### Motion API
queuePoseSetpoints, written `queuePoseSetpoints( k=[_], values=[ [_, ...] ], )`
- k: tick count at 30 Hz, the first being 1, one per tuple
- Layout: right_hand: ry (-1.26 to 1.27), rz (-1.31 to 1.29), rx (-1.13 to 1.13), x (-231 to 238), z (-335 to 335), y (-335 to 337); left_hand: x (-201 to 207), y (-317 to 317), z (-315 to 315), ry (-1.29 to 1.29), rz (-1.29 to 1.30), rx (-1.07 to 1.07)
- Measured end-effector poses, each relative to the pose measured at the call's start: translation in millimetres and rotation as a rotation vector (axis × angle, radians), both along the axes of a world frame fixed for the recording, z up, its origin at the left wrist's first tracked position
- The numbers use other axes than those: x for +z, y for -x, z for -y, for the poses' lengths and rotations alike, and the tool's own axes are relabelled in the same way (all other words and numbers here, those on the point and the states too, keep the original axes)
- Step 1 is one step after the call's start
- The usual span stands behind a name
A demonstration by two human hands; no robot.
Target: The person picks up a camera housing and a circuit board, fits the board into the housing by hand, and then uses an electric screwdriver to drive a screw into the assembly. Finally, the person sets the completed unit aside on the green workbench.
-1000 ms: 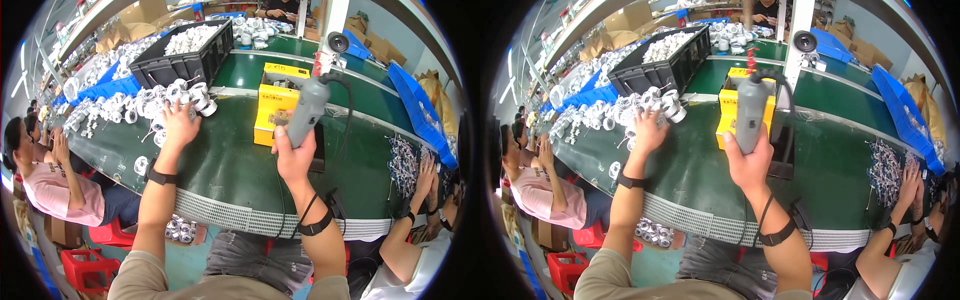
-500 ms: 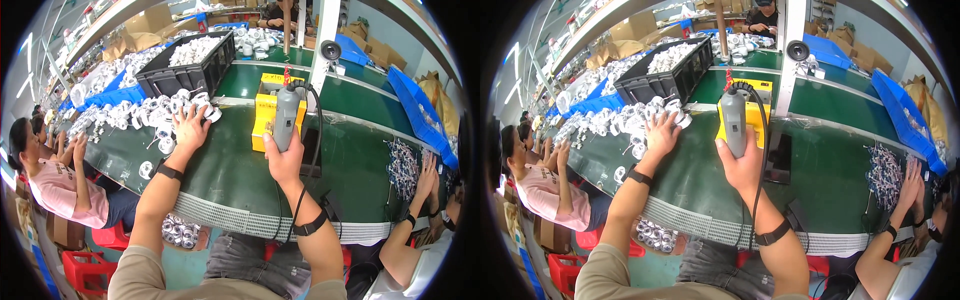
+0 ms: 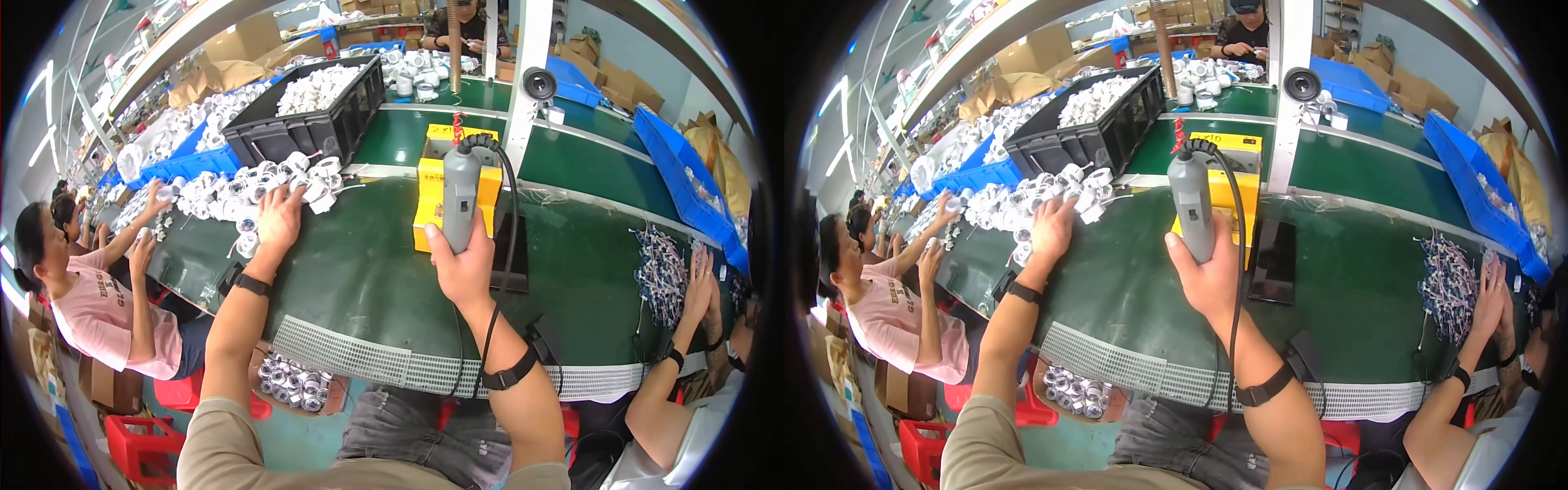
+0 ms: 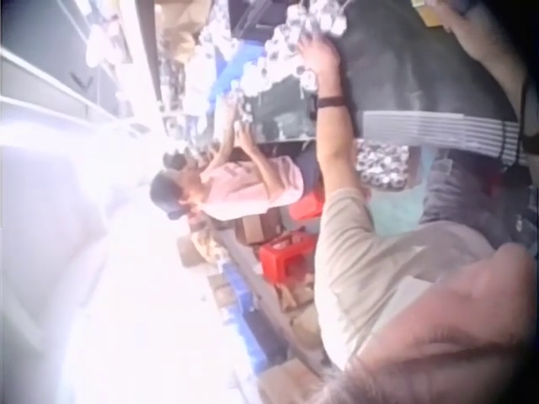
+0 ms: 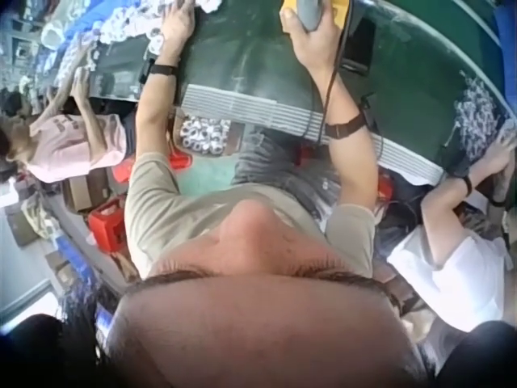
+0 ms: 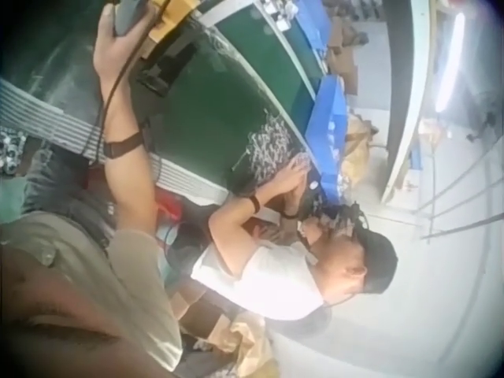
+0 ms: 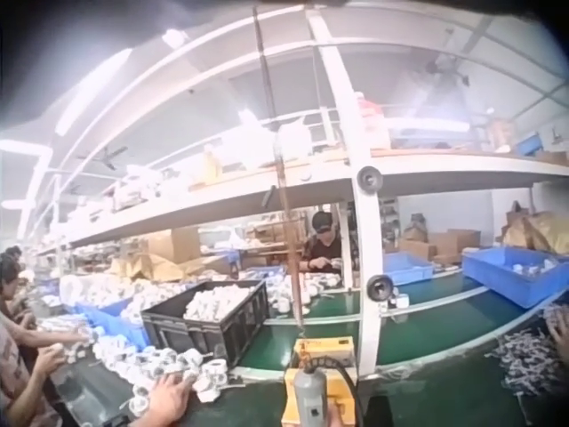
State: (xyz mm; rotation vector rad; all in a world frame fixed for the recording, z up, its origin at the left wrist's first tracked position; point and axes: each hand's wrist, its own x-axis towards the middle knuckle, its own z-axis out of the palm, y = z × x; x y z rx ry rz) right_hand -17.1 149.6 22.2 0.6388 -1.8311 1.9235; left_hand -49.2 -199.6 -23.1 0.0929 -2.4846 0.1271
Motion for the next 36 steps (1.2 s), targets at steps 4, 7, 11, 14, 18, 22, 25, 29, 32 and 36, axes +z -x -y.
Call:
queuePoseSetpoints(
  k=[4,7,11,14,18,22,25,29,32,36],
  values=[
    [-0.017,-0.031,-0.04,-1,2,0,-6,8,12,-0.013,-0.01,0.203],
    [-0.028,-0.07,-0.051,-1,6,-1,-10,9,15,0.024,-0.054,0.253],
    [-0.082,-0.069,-0.108,-3,5,-1,14,0,-31,0.01,-0.237,-0.243],
    [-0.075,-0.14,-0.043,-3,8,2,13,-6,-76,-0.036,0.015,-0.493],
    [-0.054,-0.019,-0.024,-4,7,-2,-7,3,-77,-0.077,0.188,-0.201],
    [-0.126,-0.072,-0.035,-14,9,9,-12,-2,-83,-0.118,0.285,0.12],
    [-0.164,0.048,-0.015,3,8,-5,-9,-8,-84,-0.113,0.23,0.154],
    [-0.134,0.047,-0.037,-14,8,5,-18,-4,-97,-0.057,0.153,0.129],
    [-0.084,-0.065,-0.087,-10,12,0,-33,-5,-109,-0.067,0.134,0.075],
    [-0.092,0.006,-0.012,-9,11,-2,-40,-23,-143,-0.313,0.062,-0.07]
  ],
)
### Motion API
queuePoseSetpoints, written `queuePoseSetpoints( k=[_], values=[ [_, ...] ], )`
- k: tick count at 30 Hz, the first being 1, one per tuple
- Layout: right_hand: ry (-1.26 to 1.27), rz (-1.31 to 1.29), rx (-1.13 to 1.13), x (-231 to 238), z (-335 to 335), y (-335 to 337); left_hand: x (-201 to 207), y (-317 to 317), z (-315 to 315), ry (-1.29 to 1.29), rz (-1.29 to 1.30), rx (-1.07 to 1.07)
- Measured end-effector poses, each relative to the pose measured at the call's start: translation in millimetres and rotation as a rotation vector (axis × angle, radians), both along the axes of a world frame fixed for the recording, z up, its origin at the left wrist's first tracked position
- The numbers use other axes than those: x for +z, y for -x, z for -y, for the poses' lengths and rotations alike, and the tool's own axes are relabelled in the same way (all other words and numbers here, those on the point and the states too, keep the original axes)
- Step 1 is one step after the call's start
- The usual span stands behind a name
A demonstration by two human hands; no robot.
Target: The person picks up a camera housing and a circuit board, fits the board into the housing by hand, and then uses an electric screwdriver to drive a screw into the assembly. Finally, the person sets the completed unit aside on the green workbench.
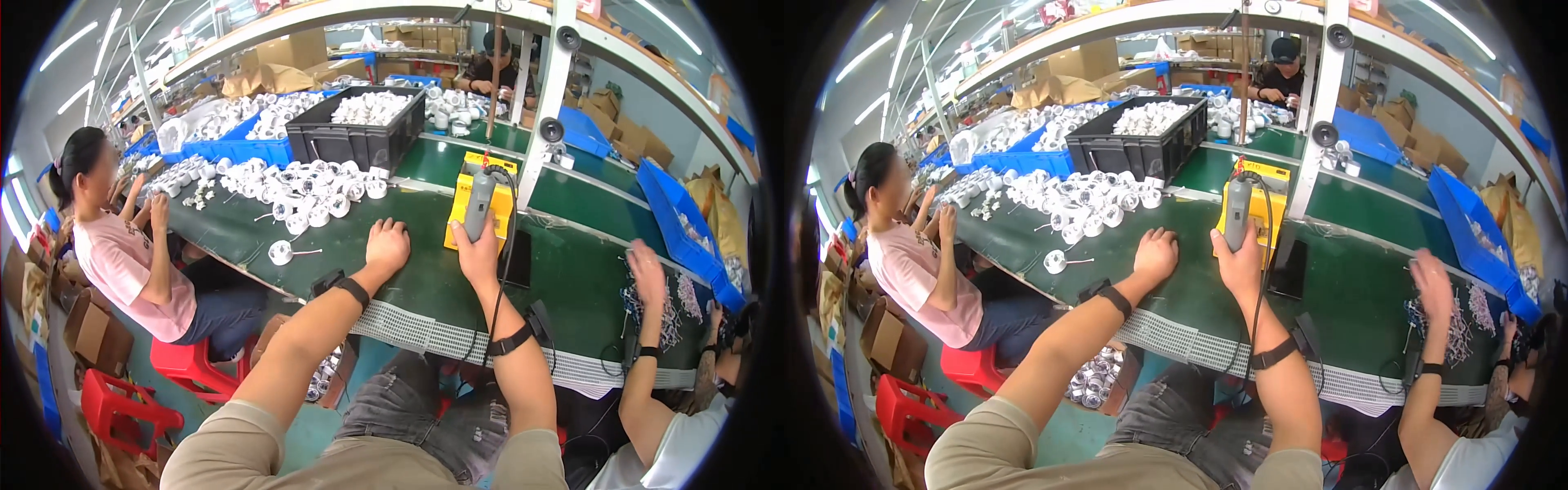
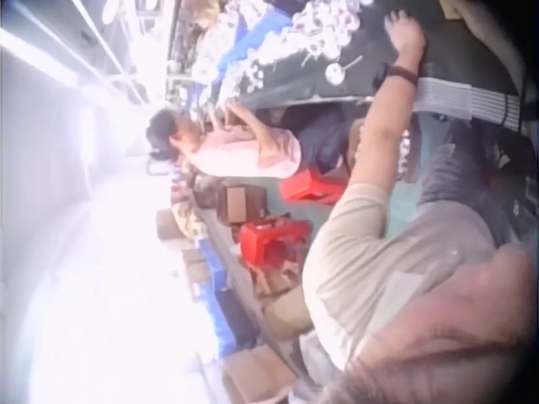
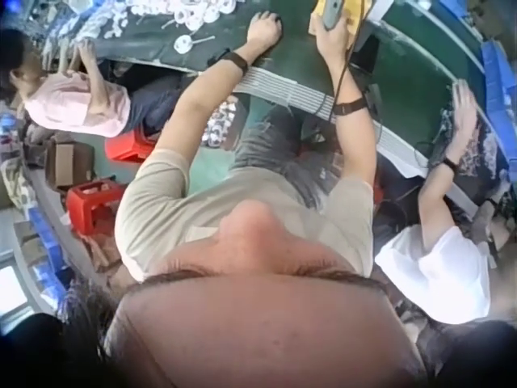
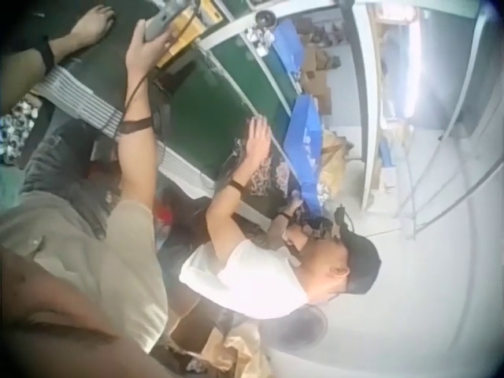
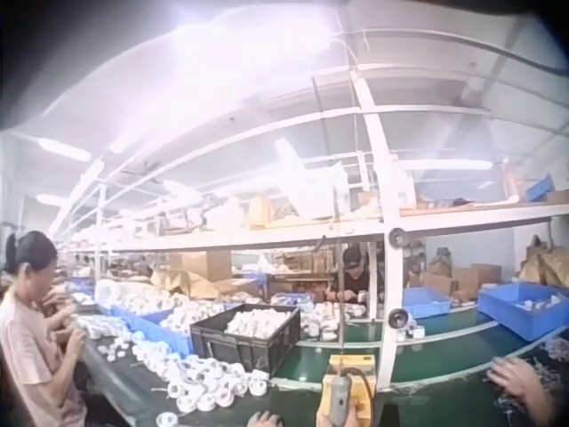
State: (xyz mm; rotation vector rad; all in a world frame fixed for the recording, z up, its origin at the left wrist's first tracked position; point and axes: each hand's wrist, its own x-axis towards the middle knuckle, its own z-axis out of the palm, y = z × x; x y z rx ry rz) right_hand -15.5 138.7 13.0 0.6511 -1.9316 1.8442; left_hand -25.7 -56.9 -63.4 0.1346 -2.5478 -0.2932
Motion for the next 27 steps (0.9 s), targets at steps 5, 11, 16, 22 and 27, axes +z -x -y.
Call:
queuePoseSetpoints(
  k=[5,11,16,22,27],
  values=[
    [-0.111,0.095,-0.052,1,-9,-5,9,-22,-26,-0.015,0.02,-0.116],
    [-0.076,-0.245,-0.117,-5,3,3,8,-26,-25,0.075,-0.242,-0.145],
    [0.006,-0.386,-0.44,9,-44,15,31,-34,-54,0.103,-0.041,-0.588],
    [-0.25,-0.226,-1.134,9,-191,46,45,-39,-55,-0.009,-0.088,-0.715],
    [-0.661,0.416,-1.12,-25,-267,43,46,-34,-69,-0.185,-0.012,-0.836]
  ],
)
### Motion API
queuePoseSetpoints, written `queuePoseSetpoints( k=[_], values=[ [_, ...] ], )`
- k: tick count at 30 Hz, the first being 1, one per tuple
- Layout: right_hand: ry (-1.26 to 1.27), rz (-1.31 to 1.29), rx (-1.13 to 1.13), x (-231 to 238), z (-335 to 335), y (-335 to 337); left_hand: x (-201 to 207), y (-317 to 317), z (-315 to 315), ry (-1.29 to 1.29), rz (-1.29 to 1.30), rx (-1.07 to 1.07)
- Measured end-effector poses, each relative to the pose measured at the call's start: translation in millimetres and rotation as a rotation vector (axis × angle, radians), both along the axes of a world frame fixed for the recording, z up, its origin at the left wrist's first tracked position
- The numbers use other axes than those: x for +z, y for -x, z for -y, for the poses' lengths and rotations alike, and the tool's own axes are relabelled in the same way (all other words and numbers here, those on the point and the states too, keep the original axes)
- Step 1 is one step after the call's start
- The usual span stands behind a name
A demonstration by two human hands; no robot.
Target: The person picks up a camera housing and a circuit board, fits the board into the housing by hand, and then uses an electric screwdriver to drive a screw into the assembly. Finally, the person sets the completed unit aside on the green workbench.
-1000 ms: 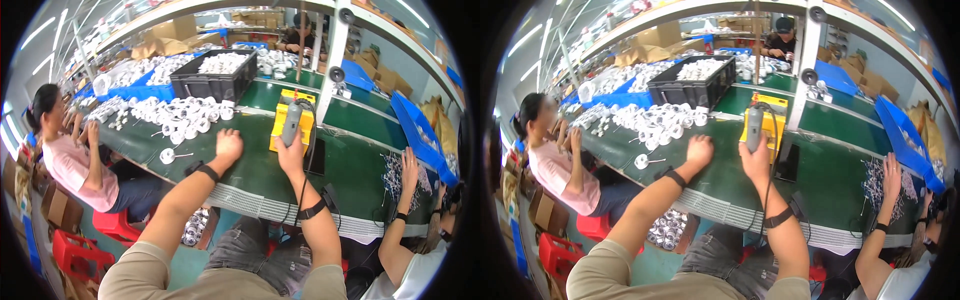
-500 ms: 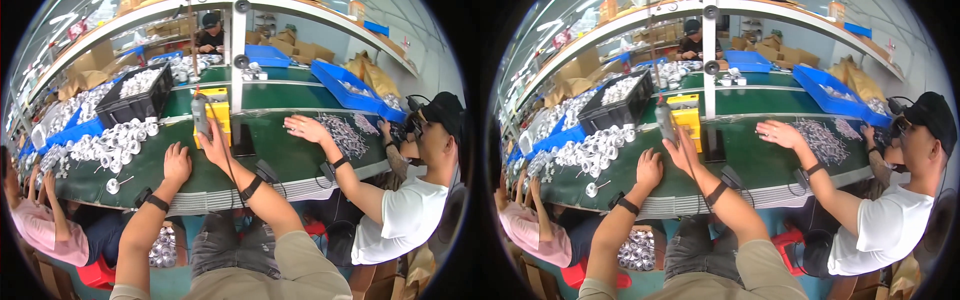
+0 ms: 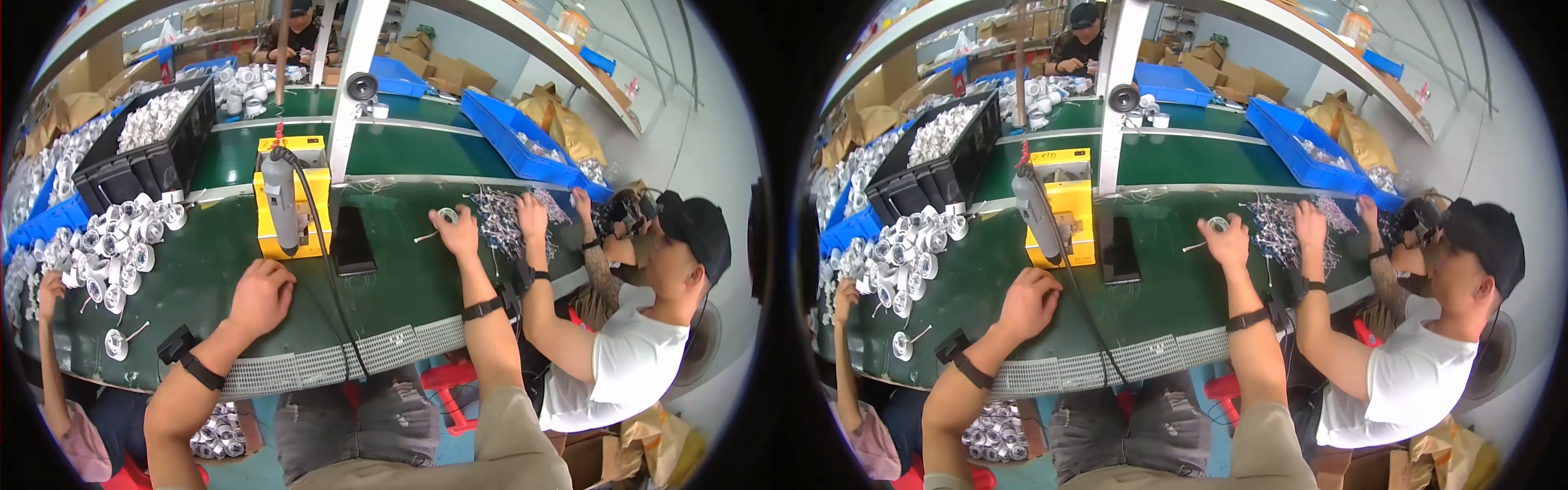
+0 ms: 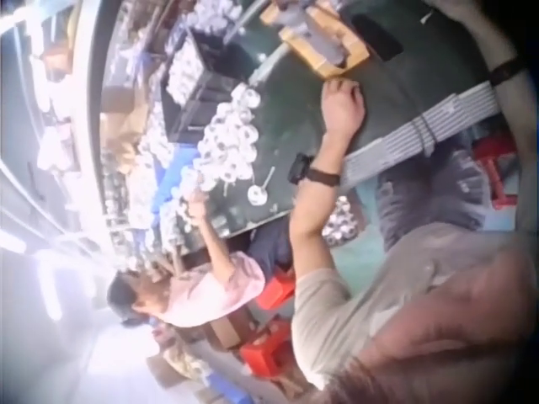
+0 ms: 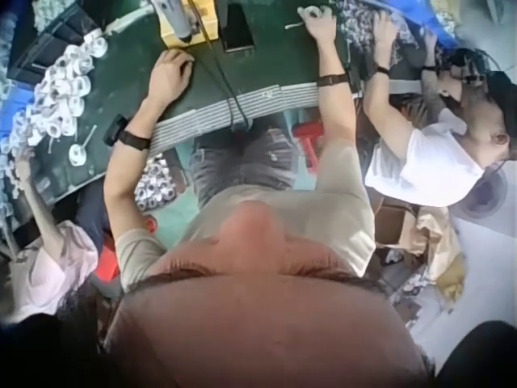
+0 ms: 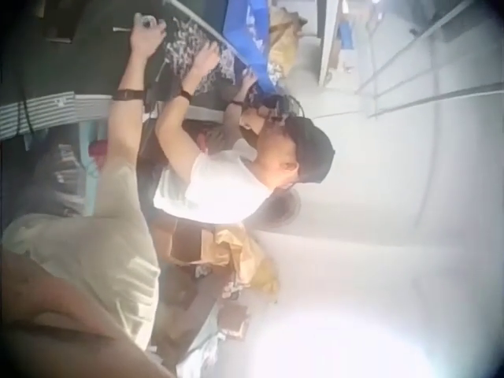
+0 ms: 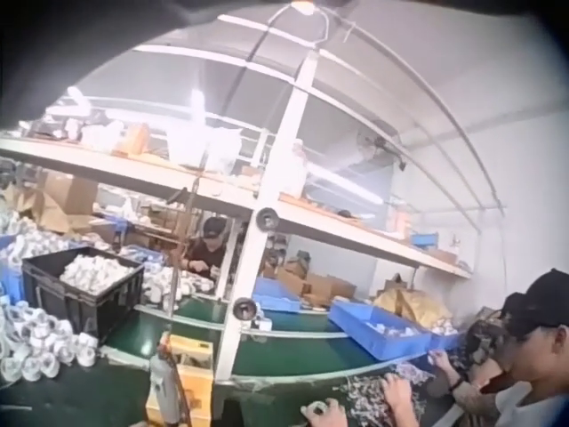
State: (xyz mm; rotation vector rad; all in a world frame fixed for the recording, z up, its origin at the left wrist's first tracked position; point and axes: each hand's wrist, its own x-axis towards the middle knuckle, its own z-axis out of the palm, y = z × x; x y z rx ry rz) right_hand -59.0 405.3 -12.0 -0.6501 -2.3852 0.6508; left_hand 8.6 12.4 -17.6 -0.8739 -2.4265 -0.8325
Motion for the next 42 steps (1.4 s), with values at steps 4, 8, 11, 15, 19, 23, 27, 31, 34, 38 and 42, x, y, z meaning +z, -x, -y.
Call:
queuePoseSetpoints(
  k=[4,8,11,15,19,23,27,31,34,38,42],
  values=[
    [-0.09,0.013,0.278,-3,4,-8,7,-14,-6,-0.061,0.108,-0.108],
    [0.015,-0.014,0.843,39,84,-44,13,-24,-5,-0.288,0.386,-0.197],
    [-0.068,0.147,1.292,61,133,-74,24,-28,-11,-0.577,1.009,-0.324],
    [-0.064,0.097,1.488,64,175,-76,18,-18,-16,-0.786,1.209,-0.462],
    [0.327,-0.11,1.22,59,178,-56,17,-11,-3,-0.855,1.437,-0.414],
    [0.226,-0.168,1.05,74,221,-40,5,-18,-13,-0.927,1.354,-0.376],
    [0.259,-0.071,1.127,68,250,-25,0,-14,-12,-0.977,1.364,-0.409],
    [0.631,-0.556,1.219,61,261,-14,6,-13,-14,-1.12,1.486,-0.318],
    [0.719,-0.759,1.168,76,266,0,7,-13,-12,-1.079,1.525,-0.28],
    [0.694,-0.743,1.082,79,261,6,2,-14,-12,-1.113,1.531,-0.252],
    [0.69,-0.733,1.069,81,263,8,3,-14,-12,-1.13,1.525,-0.272]
  ],
)
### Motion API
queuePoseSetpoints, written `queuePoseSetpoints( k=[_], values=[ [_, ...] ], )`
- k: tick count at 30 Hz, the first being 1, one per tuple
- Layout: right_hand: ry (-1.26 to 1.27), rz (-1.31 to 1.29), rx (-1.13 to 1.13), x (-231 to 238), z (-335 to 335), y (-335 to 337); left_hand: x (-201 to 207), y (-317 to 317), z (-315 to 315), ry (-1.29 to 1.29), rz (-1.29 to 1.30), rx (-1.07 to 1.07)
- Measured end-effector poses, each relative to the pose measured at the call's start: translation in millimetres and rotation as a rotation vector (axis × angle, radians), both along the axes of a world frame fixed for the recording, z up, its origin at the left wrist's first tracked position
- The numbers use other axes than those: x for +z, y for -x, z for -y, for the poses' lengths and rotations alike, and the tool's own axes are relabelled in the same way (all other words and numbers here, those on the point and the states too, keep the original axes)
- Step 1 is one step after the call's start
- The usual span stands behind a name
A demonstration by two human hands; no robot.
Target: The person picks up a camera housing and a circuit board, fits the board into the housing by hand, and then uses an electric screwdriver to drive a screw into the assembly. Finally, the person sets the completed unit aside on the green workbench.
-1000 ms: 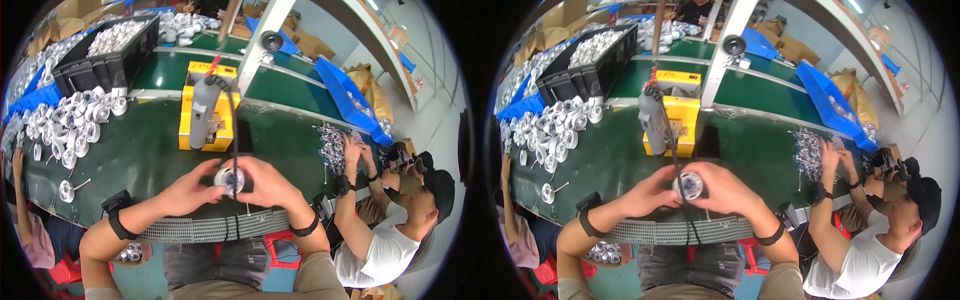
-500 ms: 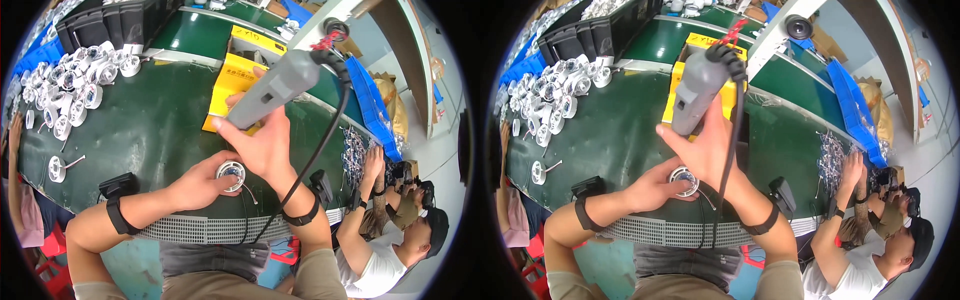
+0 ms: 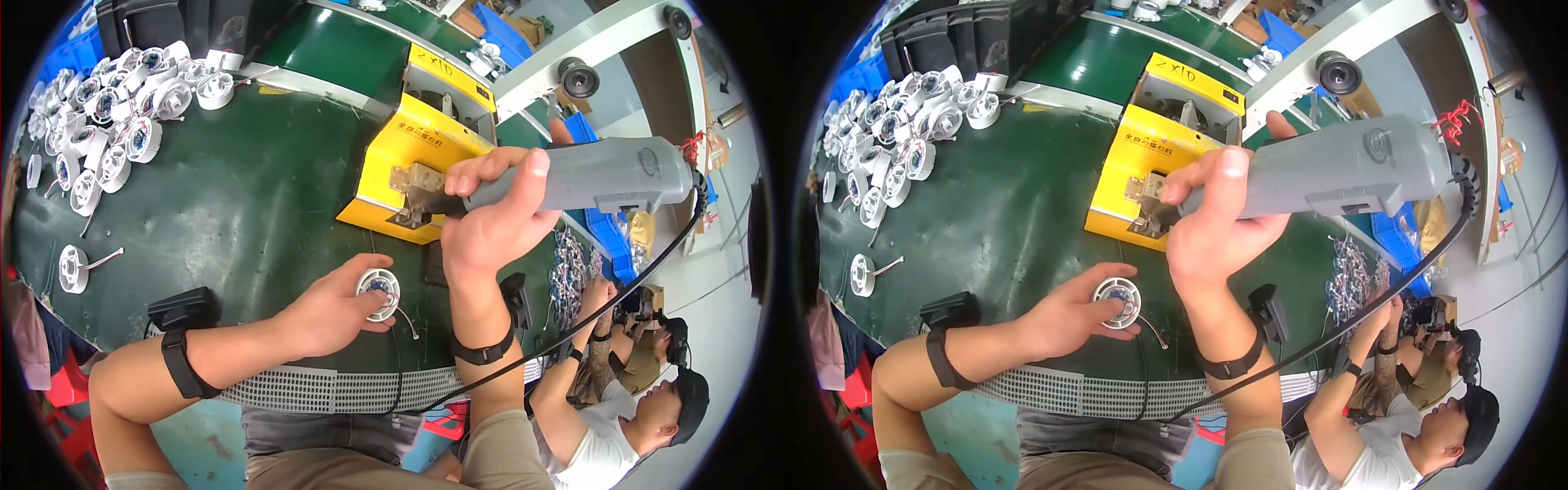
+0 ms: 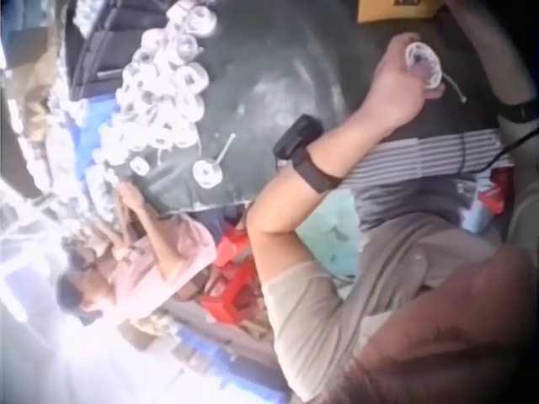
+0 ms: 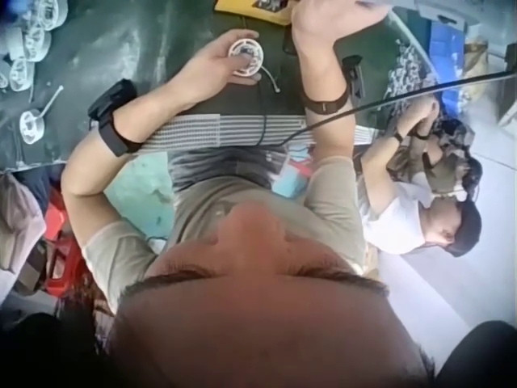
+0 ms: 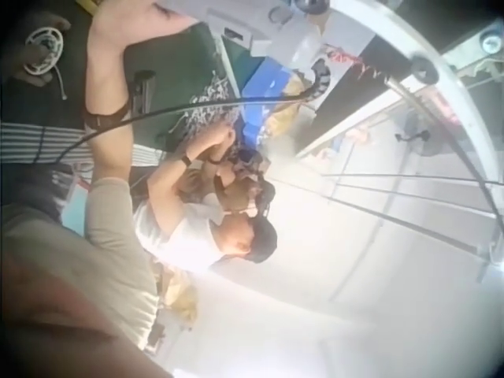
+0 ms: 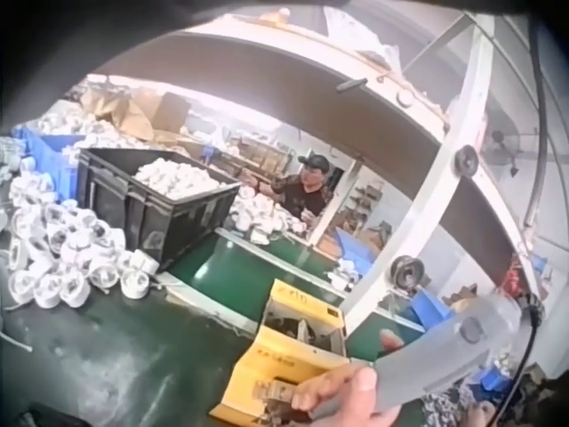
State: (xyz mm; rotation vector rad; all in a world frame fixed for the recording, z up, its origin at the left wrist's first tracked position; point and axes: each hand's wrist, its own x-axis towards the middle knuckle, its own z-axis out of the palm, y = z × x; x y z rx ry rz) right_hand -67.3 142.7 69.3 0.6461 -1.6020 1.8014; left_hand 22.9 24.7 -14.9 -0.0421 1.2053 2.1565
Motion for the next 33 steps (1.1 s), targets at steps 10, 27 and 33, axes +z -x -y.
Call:
queuePoseSetpoints(
  k=[10,27,33],
  values=[
    [-0.008,0.013,0.004,-1,-1,3,1,1,1,0.053,-0.056,-0.029],
    [-0.052,0.105,0.046,-1,-3,-8,4,1,1,0.073,-0.087,-0.04],
    [0.064,0.199,0.166,-10,-5,-42,2,1,1,0.082,-0.098,-0.022]
  ],
)
